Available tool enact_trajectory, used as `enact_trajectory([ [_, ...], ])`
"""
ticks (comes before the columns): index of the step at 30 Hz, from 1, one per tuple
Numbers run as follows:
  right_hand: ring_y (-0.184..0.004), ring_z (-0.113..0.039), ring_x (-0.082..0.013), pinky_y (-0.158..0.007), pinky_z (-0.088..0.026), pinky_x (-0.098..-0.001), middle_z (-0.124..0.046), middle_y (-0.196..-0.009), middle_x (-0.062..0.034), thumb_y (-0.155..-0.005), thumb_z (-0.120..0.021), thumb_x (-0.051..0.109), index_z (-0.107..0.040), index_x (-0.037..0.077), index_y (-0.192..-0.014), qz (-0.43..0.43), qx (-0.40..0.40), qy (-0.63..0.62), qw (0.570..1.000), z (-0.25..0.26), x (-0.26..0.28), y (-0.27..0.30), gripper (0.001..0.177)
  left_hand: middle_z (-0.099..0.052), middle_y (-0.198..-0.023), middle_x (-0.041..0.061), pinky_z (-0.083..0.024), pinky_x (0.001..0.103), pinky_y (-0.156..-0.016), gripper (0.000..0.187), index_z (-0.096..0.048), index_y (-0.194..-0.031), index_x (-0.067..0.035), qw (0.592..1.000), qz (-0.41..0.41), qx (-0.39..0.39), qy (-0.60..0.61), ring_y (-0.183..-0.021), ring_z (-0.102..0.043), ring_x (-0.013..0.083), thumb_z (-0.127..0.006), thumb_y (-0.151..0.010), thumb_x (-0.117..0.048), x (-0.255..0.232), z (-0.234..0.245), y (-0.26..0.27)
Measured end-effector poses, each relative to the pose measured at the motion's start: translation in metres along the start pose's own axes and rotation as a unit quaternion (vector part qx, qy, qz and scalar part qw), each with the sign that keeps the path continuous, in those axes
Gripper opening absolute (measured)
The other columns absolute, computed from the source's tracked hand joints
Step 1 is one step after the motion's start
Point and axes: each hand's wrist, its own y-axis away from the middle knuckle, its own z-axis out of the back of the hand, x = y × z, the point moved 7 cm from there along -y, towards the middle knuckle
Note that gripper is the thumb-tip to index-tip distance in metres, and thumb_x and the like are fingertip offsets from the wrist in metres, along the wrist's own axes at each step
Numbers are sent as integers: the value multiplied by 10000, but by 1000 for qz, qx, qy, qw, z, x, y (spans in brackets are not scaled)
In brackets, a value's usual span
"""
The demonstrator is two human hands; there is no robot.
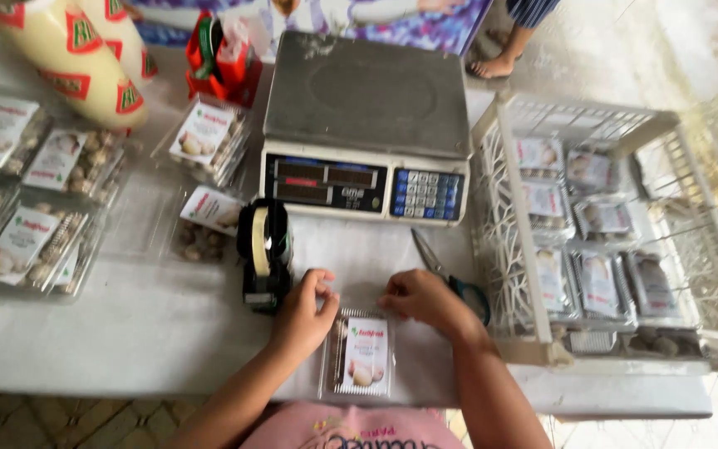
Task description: Sealing small plastic containers of garlic with tape and applying labels at a workstation.
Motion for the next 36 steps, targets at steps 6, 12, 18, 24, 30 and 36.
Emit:
enact_trajectory([
  [6, -768, -737, -332, -758, -555, -438, -743, -734, -135, -873, -734, 291, -780, 93, -954, 83, -36, 35, 995, 6, 4, -1, 219, -726, -951, 137, -637, 350, -676, 275, -649, -1137, -64, 987, -155, -48, -5, -944, -729, 332, -743, -890, -141, -50, 17, -10],
  [12, -660, -643, -219, -677, -510, -360, -682, -631, -79, -925, -691, 167, -775, 72, -942, 38, -23, 8, 999, 8, 7, 13, 128, -766, -983, -37, -587, 414, -873, 295, -598, -1173, -239, 988, -63, 137, -40, -1041, -730, 227, -724, -912, -294, -49, -7, -17],
  [18, -637, -625, -207, -627, -491, -359, -655, -598, -71, -930, -727, 191, -767, 70, -886, 11, -32, 17, 999, 14, 16, 21, 134, -759, -882, -92, -561, 356, -768, 329, -581, -1215, -308, 979, 17, 203, -17, -847, -726, 193, -702, -910, -286, -34, -11, -27],
  [24, -595, -573, -231, -579, -421, -369, -625, -573, -93, -955, -706, 221, -756, 56, -864, 13, -30, 45, 998, 18, 25, 21, 195, -749, -880, -109, -559, 360, -868, 317, -554, -1217, -354, 976, 29, 216, -23, -950, -723, 181, -695, -937, -307, -28, -10, -26],
  [30, -574, -555, -221, -574, -415, -361, -603, -541, -97, -958, -680, 240, -753, 59, -814, -3, -22, 55, 998, 13, 21, 18, 242, -765, -945, -54, -559, 415, -926, 339, -525, -1259, -314, 972, 27, 231, -15, -1015, -726, 228, -671, -954, -294, -28, -9, -22],
  [36, -585, -545, -231, -602, -422, -383, -583, -532, -69, -938, -698, 310, -741, 83, -760, -32, -25, 116, 992, 12, 31, 18, 292, -764, -911, -48, -556, 427, -935, 355, -477, -1248, -286, 973, 13, 229, -17, -999, -731, 234, -677, -957, -255, -30, -10, -22],
])
